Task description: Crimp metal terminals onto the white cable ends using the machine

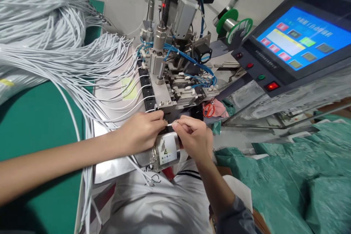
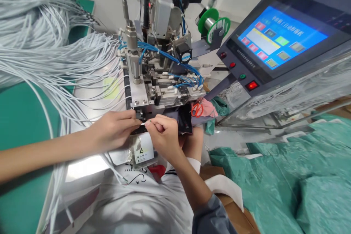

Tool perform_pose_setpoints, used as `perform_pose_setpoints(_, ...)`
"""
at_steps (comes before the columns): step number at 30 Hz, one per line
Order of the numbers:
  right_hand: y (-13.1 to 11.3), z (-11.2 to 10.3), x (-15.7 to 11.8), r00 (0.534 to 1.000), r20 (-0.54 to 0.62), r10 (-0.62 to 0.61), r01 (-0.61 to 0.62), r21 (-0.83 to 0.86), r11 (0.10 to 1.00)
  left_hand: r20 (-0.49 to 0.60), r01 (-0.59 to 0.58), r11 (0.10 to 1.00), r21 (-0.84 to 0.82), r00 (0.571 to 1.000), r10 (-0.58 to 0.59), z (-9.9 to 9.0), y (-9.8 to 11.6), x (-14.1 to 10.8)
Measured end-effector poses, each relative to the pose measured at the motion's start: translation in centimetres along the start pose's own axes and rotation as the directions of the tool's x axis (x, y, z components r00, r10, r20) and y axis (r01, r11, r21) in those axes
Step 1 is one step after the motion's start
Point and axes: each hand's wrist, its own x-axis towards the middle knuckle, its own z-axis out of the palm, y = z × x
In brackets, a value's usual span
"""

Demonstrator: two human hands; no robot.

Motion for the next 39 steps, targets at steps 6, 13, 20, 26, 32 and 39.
perform_pose_setpoints(6, 1.4, 2.1, -0.6, 0.986, -0.156, 0.052, -0.025, 0.174, 0.985, -0.006, 0.098, 0.951, -0.294, 0.995, -0.104, 0.6, 0.3, 0.2)
perform_pose_setpoints(13, 4.5, 1.0, 0.1, 0.975, -0.007, 0.222, -0.217, 0.183, 0.959, 0.333, 0.097, 0.979, 0.178, 0.93, -0.153, 0.5, -0.6, 0.1)
perform_pose_setpoints(20, 6.5, 1.7, 0.6, 0.931, 0.095, 0.354, -0.366, 0.285, 0.886, 0.401, 0.016, 0.929, 0.371, 0.899, -0.175, 0.7, -0.7, 0.1)
perform_pose_setpoints(26, 6.5, 2.0, 0.9, 0.92, 0.125, 0.372, -0.392, 0.311, 0.866, 0.384, 0.0, 0.934, 0.357, 0.912, -0.146, 0.9, -0.8, -0.1)
perform_pose_setpoints(32, 6.8, 2.0, 0.8, 0.894, 0.176, 0.413, -0.449, 0.336, 0.828, 0.396, -0.036, 0.925, 0.379, 0.91, -0.127, 0.9, -0.9, -0.3)
perform_pose_setpoints(39, 7.4, 2.2, 0.6, 0.911, 0.185, 0.367, -0.409, 0.315, 0.856, 0.378, -0.037, 0.914, 0.403, 0.917, -0.129, 1.2, -1.2, -0.3)
